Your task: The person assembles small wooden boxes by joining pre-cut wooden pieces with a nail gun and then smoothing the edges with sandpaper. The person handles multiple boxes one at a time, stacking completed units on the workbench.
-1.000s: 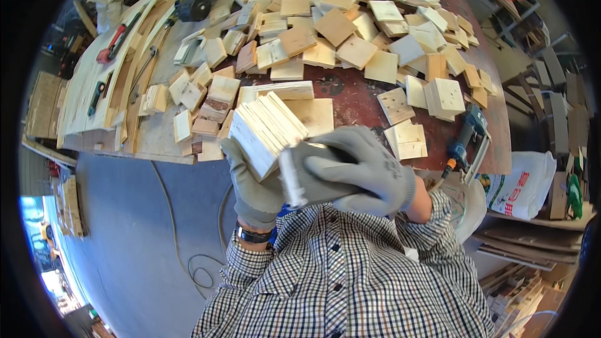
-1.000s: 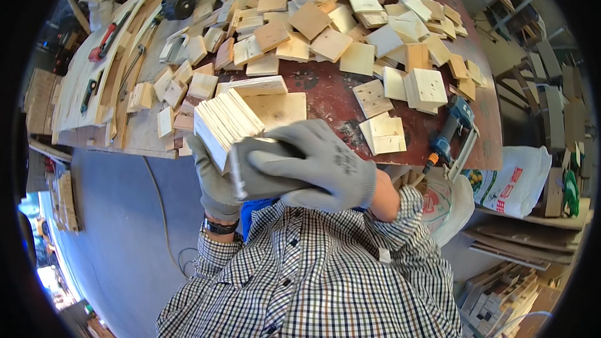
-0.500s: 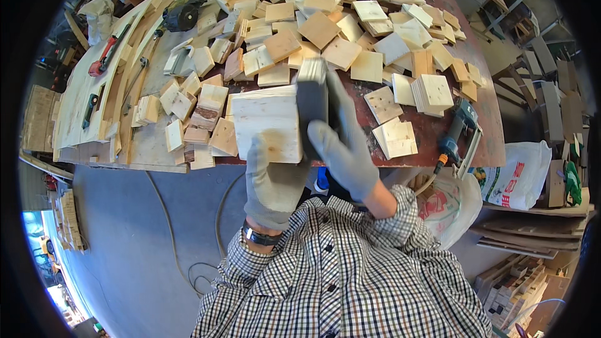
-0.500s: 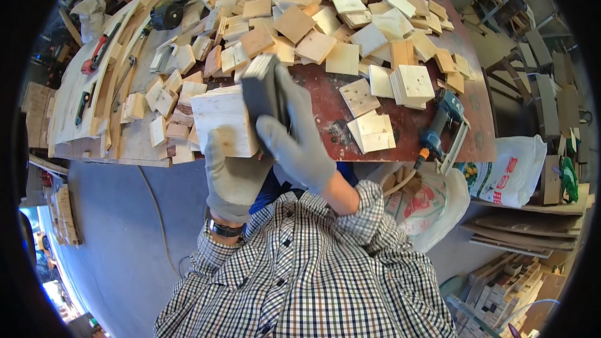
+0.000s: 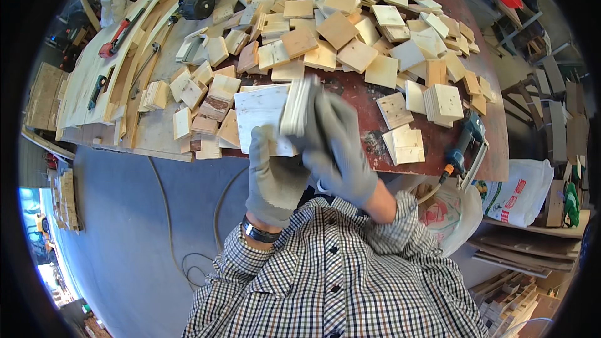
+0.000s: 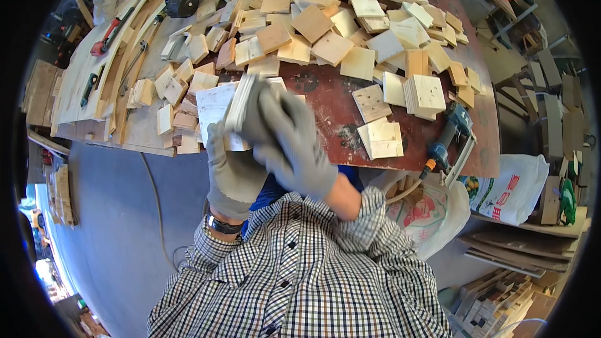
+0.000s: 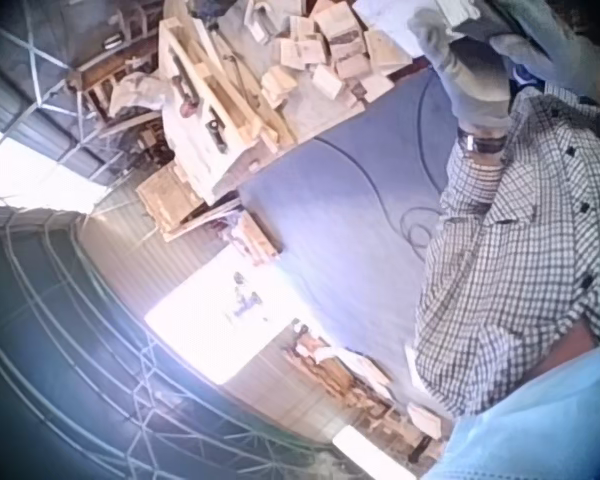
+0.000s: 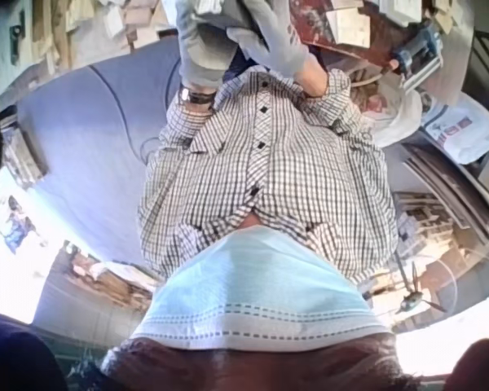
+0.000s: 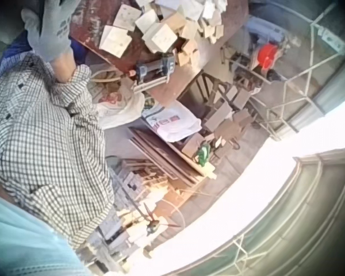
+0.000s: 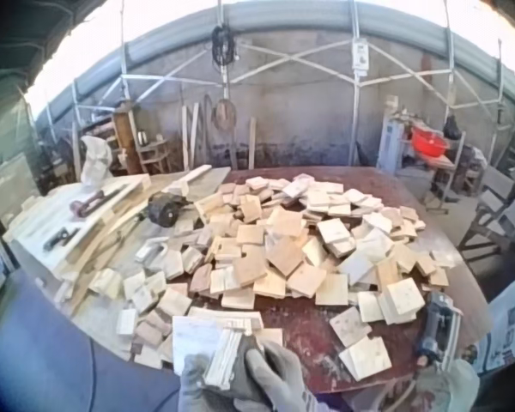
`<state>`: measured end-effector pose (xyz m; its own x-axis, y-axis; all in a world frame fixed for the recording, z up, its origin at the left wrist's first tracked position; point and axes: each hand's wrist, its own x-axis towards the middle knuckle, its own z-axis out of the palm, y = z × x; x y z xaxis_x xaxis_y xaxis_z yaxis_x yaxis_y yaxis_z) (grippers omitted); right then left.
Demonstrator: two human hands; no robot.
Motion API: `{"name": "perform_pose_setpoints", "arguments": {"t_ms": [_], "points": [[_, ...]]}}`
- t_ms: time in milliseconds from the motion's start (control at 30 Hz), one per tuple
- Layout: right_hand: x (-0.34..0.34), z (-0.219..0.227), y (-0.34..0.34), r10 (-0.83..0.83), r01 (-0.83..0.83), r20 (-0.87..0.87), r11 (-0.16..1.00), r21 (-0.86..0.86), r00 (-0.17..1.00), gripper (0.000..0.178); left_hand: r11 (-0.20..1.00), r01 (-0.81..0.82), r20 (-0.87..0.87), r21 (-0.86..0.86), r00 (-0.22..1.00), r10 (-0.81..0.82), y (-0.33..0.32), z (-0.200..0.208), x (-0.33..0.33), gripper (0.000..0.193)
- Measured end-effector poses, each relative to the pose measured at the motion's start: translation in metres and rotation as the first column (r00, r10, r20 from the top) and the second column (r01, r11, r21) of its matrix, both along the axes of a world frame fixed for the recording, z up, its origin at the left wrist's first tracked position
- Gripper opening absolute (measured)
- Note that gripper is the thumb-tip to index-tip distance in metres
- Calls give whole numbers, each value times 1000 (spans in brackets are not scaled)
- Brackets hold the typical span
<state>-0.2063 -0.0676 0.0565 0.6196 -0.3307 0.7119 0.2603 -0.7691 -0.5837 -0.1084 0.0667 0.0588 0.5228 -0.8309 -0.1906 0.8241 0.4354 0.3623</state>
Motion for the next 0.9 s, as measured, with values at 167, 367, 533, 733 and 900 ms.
{"name": "perform_pose_setpoints", "arguments": {"t_ms": [167, 367, 533, 733, 900], "points": [[29, -5, -56, -165, 195, -116, 918, 344, 979, 73, 986, 57, -196, 156, 980, -26, 13, -8, -3, 86], [11, 19, -6, -48, 43, -96, 998, -46, 994, 72, 997, 62, -181, 55, 982, -52, 5, -10, -3, 78], [-4, 0, 4, -34, 23, -126, 996, -92, 991, 64, 998, 52, -192, 42, 980, -43, 7, -5, 1, 78], [9, -4, -51, -30, 50, -43, 786, 616, 999, 70, 1000, -11, -215, 8, 977, 13, 20, -2, -10, 89], [-3, 22, 32, 111, -230, 202, 481, 846, 973, 72, 977, -144, 415, 156, 907, 67, 17, -4, -11, 92]]}}
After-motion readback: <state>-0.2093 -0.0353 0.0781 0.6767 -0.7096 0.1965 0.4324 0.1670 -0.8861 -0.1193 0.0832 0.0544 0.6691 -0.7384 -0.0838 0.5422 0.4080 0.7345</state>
